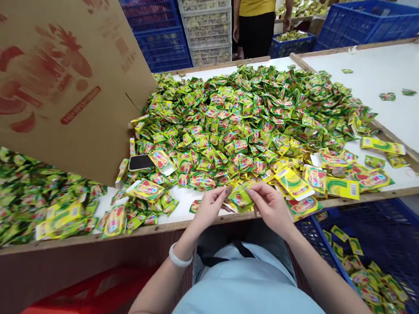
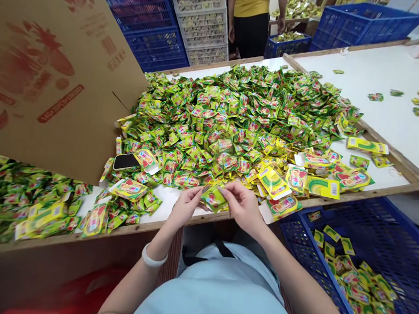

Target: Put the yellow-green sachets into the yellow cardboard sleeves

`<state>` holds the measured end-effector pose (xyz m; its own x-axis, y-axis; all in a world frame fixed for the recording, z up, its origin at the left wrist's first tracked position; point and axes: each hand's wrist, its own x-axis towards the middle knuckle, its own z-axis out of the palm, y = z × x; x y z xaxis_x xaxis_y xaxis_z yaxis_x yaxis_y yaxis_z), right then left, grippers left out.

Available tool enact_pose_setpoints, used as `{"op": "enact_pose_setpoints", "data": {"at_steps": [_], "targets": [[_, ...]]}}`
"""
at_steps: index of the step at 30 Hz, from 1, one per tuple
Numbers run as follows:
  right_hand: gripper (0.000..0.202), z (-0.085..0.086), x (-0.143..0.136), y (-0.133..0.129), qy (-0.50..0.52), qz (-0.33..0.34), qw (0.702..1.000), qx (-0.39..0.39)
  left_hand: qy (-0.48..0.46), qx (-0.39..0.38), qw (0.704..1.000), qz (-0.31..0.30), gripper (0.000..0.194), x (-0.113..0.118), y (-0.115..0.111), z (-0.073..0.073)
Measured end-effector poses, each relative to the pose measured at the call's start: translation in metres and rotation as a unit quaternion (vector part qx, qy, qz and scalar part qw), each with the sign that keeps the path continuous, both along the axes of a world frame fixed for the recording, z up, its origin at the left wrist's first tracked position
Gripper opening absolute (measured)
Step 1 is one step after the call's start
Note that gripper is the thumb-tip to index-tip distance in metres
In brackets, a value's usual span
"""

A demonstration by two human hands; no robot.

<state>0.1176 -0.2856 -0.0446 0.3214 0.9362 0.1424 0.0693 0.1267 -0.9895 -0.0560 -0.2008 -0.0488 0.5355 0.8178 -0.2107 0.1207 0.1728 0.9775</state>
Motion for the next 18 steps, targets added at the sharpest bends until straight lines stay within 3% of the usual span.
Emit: {"op": "enact_pose_setpoints", "data": {"at_steps": [4,8,10,12,14,15,18], "targets": [[0.025,-0.005,-0.011,0.001,-0.188,0.004,0.980,0.061,-0.013,0.000,0.998,-0.060,0.066,0.001,-0.010,0.006],[0.019,-0.006,-0.005,-0.005,-0.258,-0.039,0.963,0.064,0.037,0.078,0.991,-0.106,0.045,-0.002,-0.017,0.012],[0.030,-0.005,0.000,-0.014,-0.225,-0.044,0.973,0.024,0.070,0.149,0.978,-0.129,0.034,-0.002,-0.023,0.014],[0.046,-0.004,0.004,-0.024,-0.128,0.032,0.991,-0.036,0.083,0.242,0.953,-0.164,0.028,0.001,-0.028,0.015],[0.042,-0.005,0.007,-0.035,-0.009,0.113,0.989,-0.091,0.069,0.322,0.922,-0.201,0.029,0.007,-0.030,0.019],[0.038,-0.005,0.009,-0.040,0.037,0.119,0.986,-0.108,0.058,0.348,0.912,-0.210,0.031,0.011,-0.027,0.021],[0.033,-0.006,0.014,-0.056,0.105,0.016,0.987,-0.124,0.045,0.385,0.898,-0.207,0.041,0.036,-0.005,0.029]]}}
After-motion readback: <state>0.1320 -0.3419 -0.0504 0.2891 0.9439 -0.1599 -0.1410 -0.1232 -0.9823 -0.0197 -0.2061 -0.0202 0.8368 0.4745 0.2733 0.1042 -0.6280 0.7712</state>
